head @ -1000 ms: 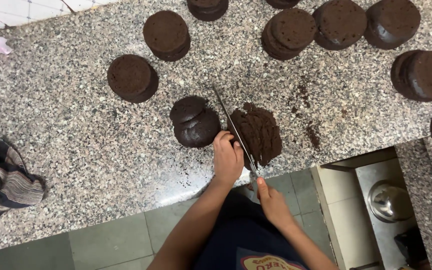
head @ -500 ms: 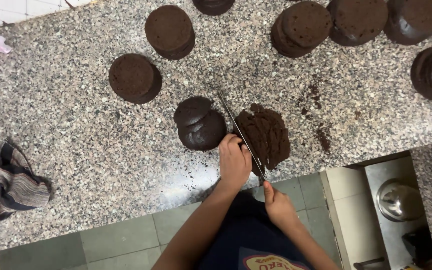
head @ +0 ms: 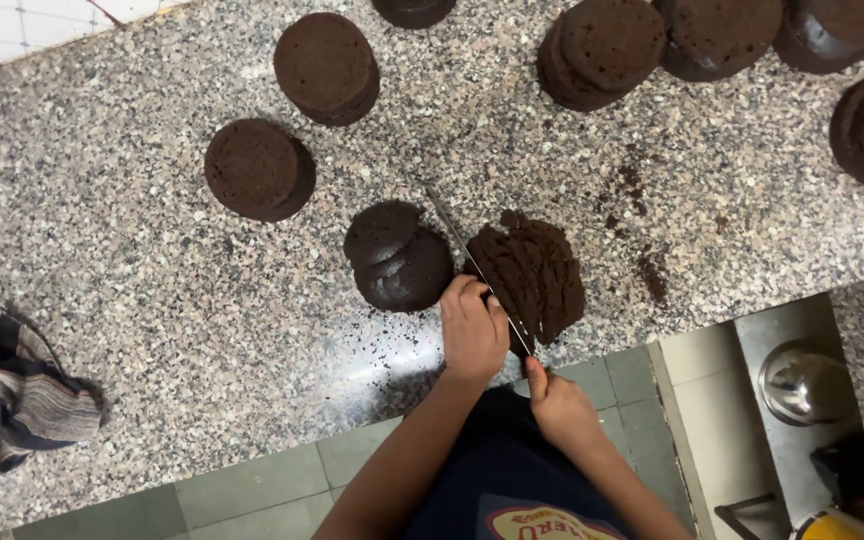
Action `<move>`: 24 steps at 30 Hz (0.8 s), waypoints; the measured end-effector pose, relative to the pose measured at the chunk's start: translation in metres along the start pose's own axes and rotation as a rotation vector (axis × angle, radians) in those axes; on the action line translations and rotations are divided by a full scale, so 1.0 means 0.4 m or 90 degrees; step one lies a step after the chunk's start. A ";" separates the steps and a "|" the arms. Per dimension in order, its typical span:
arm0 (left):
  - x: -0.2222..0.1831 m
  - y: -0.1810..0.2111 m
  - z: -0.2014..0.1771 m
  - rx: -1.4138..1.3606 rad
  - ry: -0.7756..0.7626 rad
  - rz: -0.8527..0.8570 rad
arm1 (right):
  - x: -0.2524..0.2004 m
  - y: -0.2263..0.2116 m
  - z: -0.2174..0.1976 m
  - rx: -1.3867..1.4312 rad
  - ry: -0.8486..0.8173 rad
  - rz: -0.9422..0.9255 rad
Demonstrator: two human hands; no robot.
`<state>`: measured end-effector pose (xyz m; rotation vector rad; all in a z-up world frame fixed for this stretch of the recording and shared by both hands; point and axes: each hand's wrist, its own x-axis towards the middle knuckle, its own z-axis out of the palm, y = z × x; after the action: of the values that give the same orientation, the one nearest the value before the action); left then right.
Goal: Cutting several rounds of chocolate cake into smaller pieces using a knife.
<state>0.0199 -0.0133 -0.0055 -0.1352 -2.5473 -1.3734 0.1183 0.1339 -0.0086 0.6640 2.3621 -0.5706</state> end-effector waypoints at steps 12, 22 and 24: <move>-0.009 -0.007 -0.001 -0.026 0.001 -0.012 | -0.040 0.116 0.029 0.009 0.011 -0.018; 0.038 -0.029 -0.131 -0.242 -0.130 0.027 | -0.079 0.025 -0.120 0.329 -0.067 -0.052; 0.084 0.029 -0.213 -0.102 -0.379 0.122 | -0.091 0.060 -0.139 0.406 -0.018 -0.069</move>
<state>0.0040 -0.0791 0.0575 -0.9189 -2.7590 -1.6434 0.1327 0.1712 0.0497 0.7862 2.1871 -1.4003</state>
